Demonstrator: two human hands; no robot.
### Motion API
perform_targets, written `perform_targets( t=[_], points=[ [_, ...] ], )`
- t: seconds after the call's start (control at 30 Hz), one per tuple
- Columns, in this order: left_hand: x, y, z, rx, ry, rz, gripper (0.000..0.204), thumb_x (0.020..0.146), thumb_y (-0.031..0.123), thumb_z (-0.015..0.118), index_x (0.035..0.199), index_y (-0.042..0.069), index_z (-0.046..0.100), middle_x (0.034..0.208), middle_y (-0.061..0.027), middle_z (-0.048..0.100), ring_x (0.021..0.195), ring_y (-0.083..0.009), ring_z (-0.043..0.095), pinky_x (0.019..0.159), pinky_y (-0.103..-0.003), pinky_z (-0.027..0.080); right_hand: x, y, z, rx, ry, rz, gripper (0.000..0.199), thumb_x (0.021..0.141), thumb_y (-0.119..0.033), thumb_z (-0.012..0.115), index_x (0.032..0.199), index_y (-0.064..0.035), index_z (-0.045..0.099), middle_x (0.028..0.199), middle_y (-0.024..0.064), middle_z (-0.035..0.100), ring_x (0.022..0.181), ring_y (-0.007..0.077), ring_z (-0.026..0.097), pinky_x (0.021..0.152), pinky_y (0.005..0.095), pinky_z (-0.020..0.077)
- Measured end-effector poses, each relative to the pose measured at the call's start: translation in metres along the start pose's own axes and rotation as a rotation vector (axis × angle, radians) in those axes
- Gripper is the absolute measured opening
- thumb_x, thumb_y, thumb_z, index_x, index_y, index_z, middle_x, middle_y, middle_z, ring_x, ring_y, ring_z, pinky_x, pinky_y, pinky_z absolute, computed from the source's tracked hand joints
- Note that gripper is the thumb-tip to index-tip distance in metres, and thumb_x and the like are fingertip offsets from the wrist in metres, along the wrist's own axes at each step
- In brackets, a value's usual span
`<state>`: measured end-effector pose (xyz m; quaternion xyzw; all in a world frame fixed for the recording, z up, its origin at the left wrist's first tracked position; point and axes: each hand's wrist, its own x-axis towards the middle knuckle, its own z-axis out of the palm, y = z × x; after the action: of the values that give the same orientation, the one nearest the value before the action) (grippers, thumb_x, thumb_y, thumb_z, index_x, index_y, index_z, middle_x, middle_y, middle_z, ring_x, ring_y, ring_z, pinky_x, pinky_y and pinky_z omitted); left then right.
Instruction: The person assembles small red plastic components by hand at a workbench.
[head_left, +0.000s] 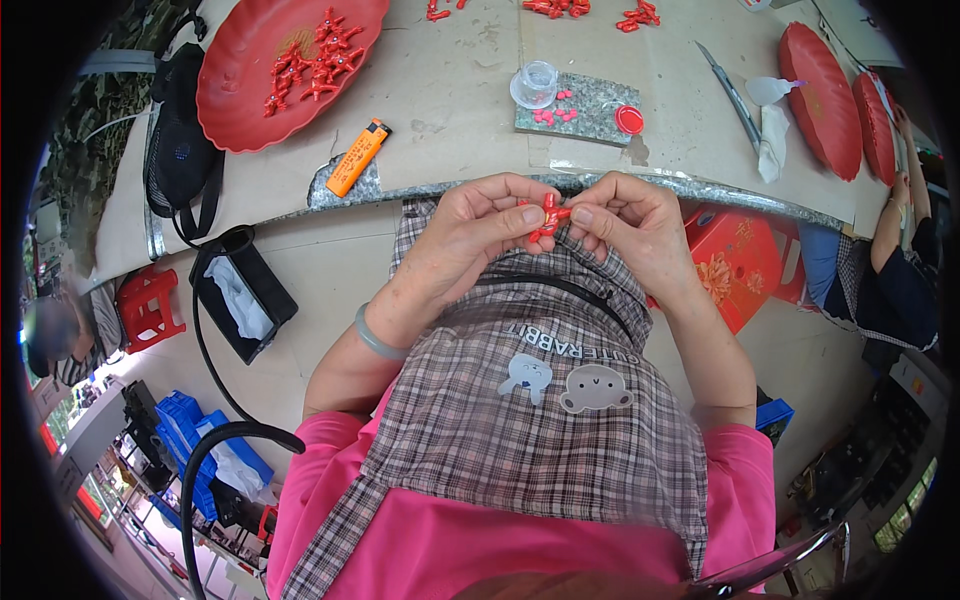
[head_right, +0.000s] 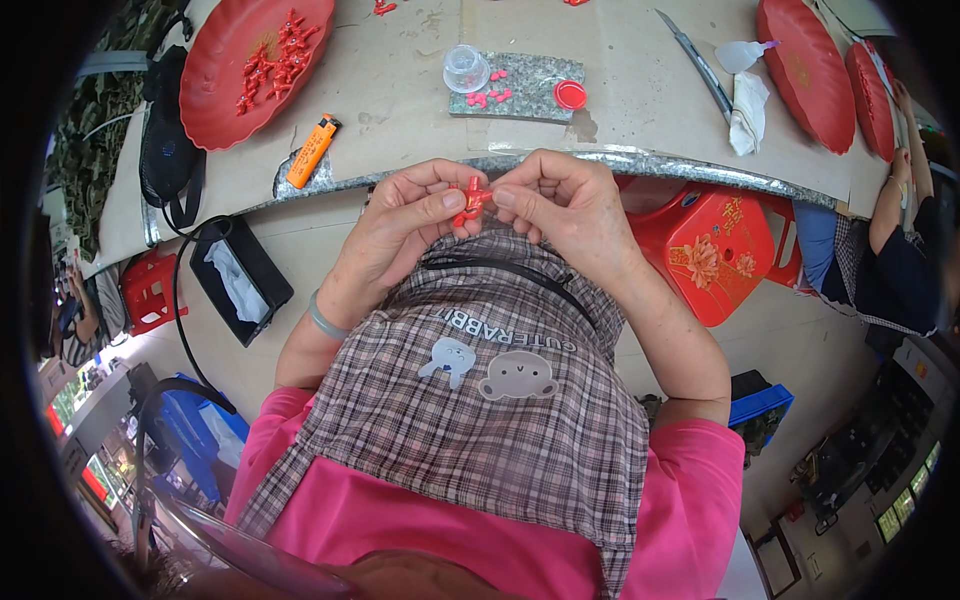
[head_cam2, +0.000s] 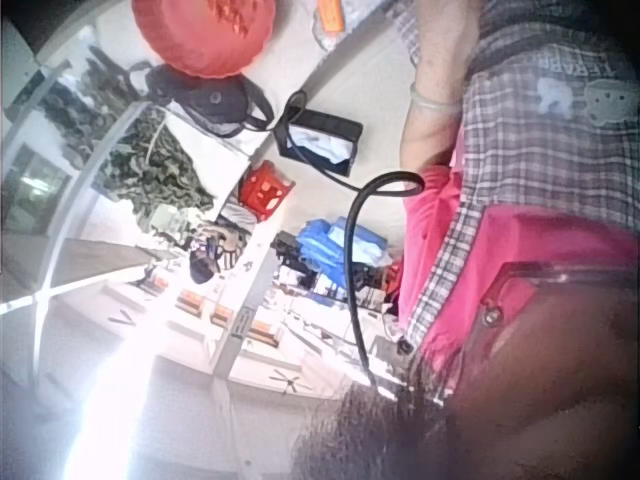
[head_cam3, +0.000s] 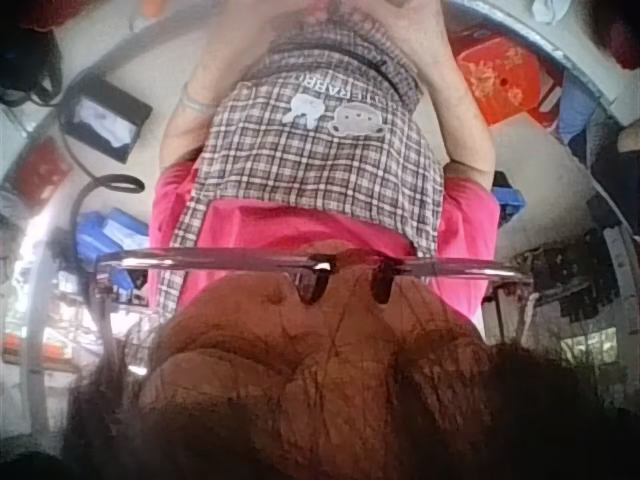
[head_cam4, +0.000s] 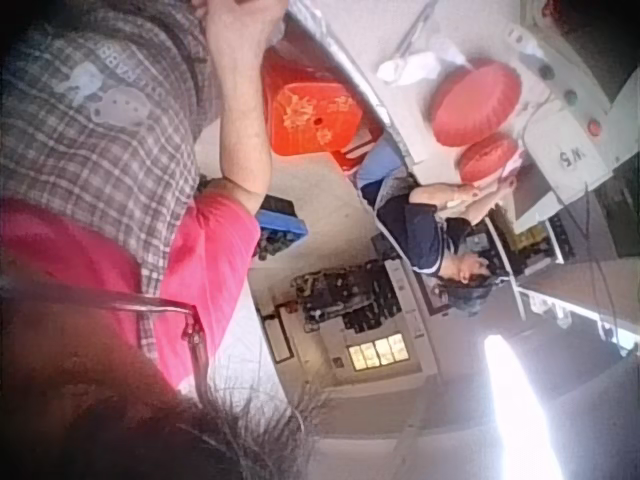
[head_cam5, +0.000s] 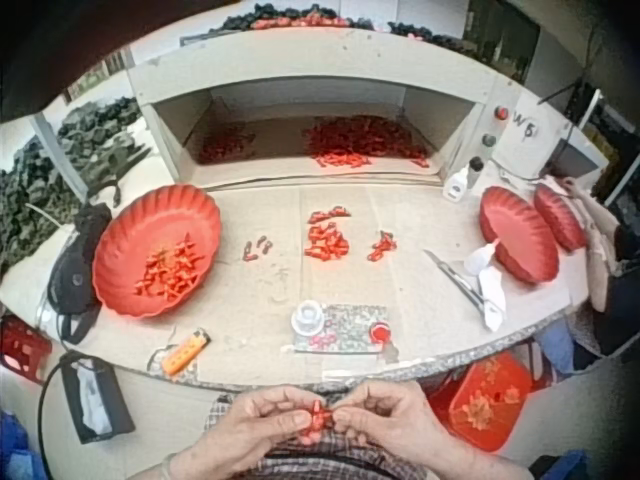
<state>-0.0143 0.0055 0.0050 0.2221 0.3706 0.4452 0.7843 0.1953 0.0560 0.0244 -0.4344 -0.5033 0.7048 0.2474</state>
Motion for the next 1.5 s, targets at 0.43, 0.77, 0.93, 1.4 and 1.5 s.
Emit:
perform_targets(
  t=[0.43,0.77,0.93,1.4,1.5],
  points=[
    [0.004,-0.007,-0.006,-0.26,-0.098,-0.076,0.031,0.097,0.01,0.059,0.126,-0.002,0.055,0.105,-0.0128,0.067,0.089,-0.0166,0.068,0.08,-0.025,0.057,0.003,-0.007,-0.002,0.061,-0.029,0.095,0.018,0.097,-0.017,0.064,0.09,-0.0004,0.068,0.077,0.0039,0.069,0.062,0.0051,0.059,0.052,0.0183,0.0464],
    [0.012,-0.011,-0.016,-0.536,-0.207,-0.142,0.029,0.1,0.008,0.052,0.126,-0.005,0.053,0.11,-0.017,0.066,0.095,-0.018,0.068,0.086,-0.026,0.058,0.006,-0.011,0.001,0.037,-0.031,0.014,0.03,0.102,-0.023,0.055,0.086,0.0,0.067,0.076,0.0021,0.066,0.062,0.0057,0.058,0.053,0.0193,0.0465],
    [0.008,-0.012,-0.008,-0.365,-0.084,-0.129,0.033,0.098,0.009,0.058,0.129,-0.001,0.054,0.11,-0.0143,0.066,0.096,-0.0176,0.067,0.086,-0.027,0.056,0.002,-0.013,0.004,-0.065,0.015,0.029,0.017,0.098,-0.013,0.06,0.089,-0.0003,0.066,0.076,0.0024,0.067,0.064,0.0052,0.059,0.055,0.0192,0.0474],
    [0.003,-0.005,-0.004,-0.108,-0.09,0.002,0.026,0.093,0.005,0.064,0.119,-0.001,0.061,0.099,-0.0099,0.069,0.084,-0.0151,0.068,0.078,-0.026,0.056,-0.003,-0.006,0.005,-0.093,-0.007,-0.088,0.011,0.095,-0.008,0.065,0.089,0.0011,0.066,0.075,0.0029,0.067,0.066,0.0054,0.059,0.059,0.0198,0.0483],
    [0.002,0.002,-0.002,-0.132,-0.071,0.017,0.028,0.091,0.005,0.068,0.117,-0.001,0.062,0.099,-0.0101,0.069,0.083,-0.0158,0.068,0.077,-0.028,0.056,-0.001,-0.007,0.008,-0.07,-0.007,-0.084,0.01,0.095,-0.008,0.064,0.092,0.0012,0.066,0.075,0.0026,0.067,0.066,0.0057,0.059,0.06,0.0201,0.0485]
  ],
)
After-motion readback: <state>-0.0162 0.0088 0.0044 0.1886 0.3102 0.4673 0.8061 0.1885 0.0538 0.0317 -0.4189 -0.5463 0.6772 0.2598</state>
